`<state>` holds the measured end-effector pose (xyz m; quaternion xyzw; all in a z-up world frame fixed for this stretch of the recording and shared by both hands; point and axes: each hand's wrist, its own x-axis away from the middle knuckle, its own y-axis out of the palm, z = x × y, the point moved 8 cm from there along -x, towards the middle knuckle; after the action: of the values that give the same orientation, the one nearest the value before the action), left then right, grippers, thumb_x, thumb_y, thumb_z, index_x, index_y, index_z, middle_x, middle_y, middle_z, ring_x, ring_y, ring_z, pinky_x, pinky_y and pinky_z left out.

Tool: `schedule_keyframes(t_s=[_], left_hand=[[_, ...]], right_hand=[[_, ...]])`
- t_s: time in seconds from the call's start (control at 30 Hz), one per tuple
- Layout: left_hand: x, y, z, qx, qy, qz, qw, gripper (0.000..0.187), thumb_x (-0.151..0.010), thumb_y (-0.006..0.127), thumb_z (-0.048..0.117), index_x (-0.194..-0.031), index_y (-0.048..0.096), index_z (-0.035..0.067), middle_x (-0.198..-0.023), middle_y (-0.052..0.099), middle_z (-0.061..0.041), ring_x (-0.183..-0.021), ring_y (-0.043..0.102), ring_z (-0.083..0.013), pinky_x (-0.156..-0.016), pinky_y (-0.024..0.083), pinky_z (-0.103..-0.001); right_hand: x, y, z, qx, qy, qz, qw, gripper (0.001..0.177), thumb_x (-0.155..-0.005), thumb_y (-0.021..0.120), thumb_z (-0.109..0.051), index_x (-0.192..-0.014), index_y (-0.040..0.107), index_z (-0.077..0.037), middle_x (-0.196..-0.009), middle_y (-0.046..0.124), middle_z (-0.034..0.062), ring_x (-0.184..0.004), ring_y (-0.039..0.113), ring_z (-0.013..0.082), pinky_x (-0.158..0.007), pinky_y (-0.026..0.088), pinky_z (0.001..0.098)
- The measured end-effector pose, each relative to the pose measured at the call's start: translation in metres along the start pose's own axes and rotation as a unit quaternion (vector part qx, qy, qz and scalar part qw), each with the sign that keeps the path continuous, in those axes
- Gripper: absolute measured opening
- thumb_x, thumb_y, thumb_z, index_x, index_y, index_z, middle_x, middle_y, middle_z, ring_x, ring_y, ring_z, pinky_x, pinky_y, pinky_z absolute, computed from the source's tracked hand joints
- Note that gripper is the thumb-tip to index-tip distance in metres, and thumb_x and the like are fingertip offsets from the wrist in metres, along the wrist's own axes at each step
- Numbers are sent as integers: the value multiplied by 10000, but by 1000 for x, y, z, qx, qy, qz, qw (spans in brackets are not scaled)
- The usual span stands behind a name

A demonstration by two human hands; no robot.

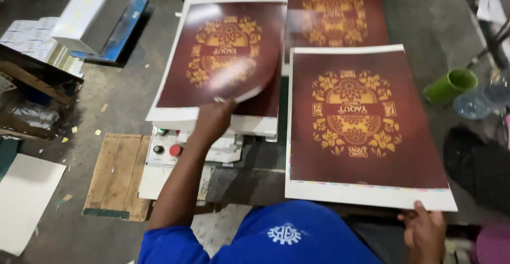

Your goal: The person repeatedly picks up large, maroon-colored printed sheets from a pile on a table and places them onto a separate stack. The sheets feature a gold decorative design and the word 'YAQOUT'. The person handles the sheets by hand, aligning them as they are moved.

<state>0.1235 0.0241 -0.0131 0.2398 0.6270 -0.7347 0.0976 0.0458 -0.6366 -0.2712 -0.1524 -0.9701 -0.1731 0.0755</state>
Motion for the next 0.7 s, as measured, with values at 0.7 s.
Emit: schedule_keyframes(t_s=[0.7], left_hand=[[20, -85, 88, 69, -97, 120, 986, 137, -960, 723, 61, -1096, 702, 60, -644, 640, -125, -588, 650, -312, -549, 480, -434]], right_hand=[[1, 62, -5, 101, 12, 23, 995, 315, -1098, 564, -80, -1405, 515, -35, -1105, 683, 101, -813, 691, 175, -556, 552, 296]])
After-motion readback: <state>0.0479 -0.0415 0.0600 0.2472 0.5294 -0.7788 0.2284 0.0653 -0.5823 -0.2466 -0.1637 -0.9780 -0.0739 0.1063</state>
